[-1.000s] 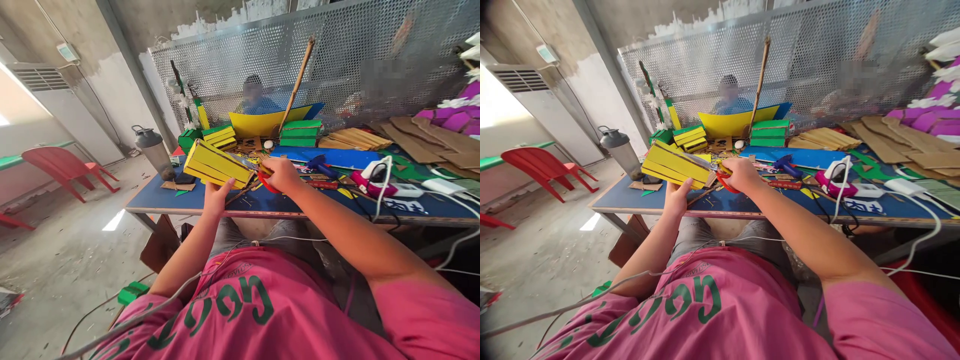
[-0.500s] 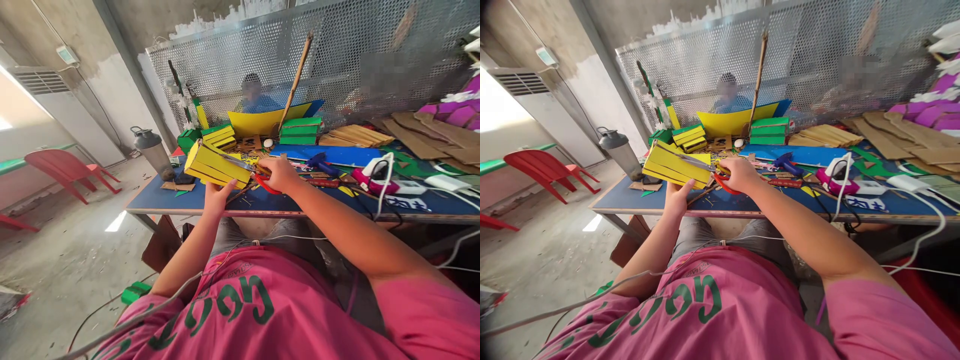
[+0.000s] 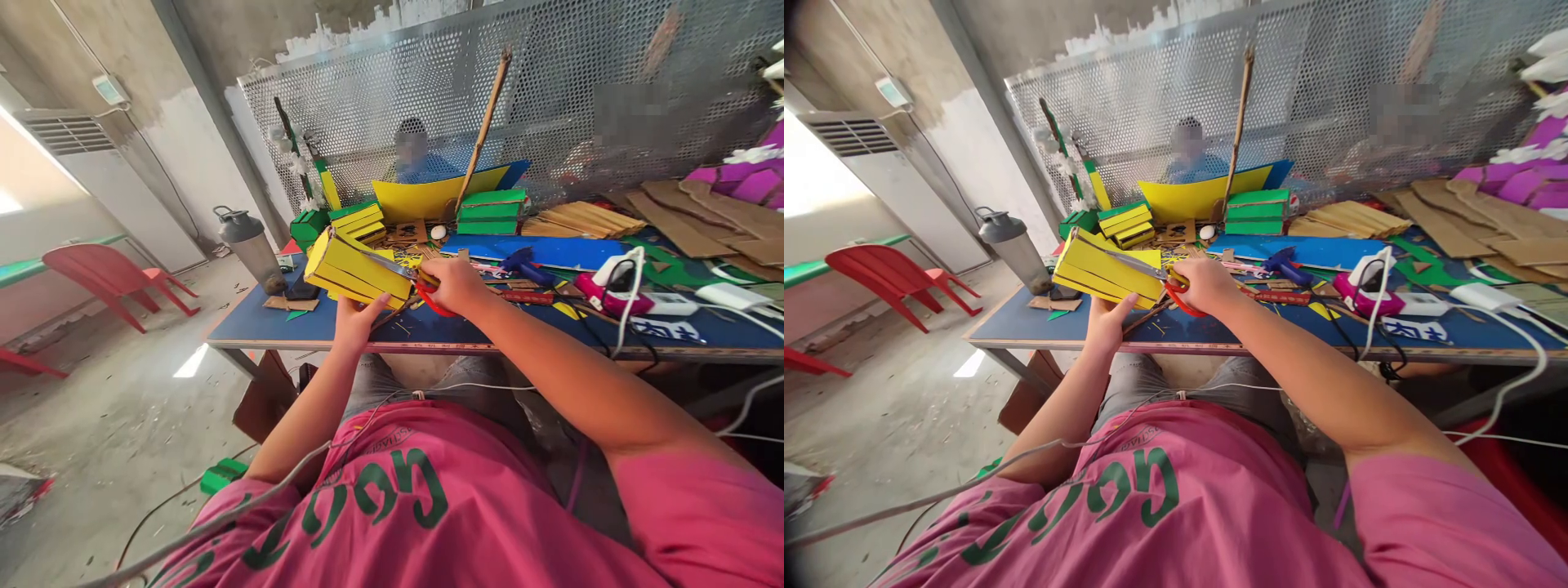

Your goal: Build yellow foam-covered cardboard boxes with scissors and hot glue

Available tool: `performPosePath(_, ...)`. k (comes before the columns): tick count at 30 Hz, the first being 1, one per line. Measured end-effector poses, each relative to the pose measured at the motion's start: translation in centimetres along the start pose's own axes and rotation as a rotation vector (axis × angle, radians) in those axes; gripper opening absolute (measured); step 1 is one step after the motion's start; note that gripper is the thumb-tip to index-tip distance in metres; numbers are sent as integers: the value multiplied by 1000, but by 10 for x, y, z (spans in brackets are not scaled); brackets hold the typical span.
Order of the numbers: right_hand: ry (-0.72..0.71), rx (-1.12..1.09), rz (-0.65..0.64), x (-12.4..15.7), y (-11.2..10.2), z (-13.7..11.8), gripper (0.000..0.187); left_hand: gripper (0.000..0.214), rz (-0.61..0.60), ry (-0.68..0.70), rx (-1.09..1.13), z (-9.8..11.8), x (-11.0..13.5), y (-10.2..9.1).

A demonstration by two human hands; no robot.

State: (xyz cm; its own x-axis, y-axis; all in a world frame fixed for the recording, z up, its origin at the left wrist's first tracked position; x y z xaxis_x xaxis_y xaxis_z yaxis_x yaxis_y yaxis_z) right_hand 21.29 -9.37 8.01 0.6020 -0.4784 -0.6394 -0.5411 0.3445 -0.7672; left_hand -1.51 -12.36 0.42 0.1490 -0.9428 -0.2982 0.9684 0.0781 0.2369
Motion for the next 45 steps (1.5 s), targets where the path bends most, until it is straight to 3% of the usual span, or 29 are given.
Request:
performPosePath(10, 17, -26, 24, 0, -2, -4, 31, 67, 4, -3, -3, 0, 0, 0)
performPosePath(20, 49, -108, 132, 2, -7, 11, 40, 74, 11, -21, 50, -4, -2, -3)
performPosePath(25, -33, -125, 75, 2, -3, 8, 33, 72, 51, -31, 84, -4, -2, -7)
performPosePath(32, -28, -93, 2, 1, 0, 12, 26, 81, 142, -26, 141, -3, 0, -10)
performPosePath(38, -10, -56, -41, 2, -1, 20, 23, 87, 127, -16, 148, 1, 2, -7)
performPosePath(45, -40, 23, -60, 0, -6, 10, 16, 85, 137, -30, 151, -4, 0, -12)
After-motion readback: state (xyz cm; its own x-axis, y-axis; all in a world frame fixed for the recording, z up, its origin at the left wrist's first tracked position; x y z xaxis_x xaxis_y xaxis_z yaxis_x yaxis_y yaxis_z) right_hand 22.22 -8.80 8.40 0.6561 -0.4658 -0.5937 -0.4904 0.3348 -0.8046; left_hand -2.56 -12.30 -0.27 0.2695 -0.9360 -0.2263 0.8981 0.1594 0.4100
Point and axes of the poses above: each hand's wrist, its own x-axis away from the middle knuckle, its own y-axis out of the palm, z = x × y, the point moved 7 cm from there along -x, towards the middle knuckle, and after that the axes turned 13 degrees about -y, right-handed, at the moved point
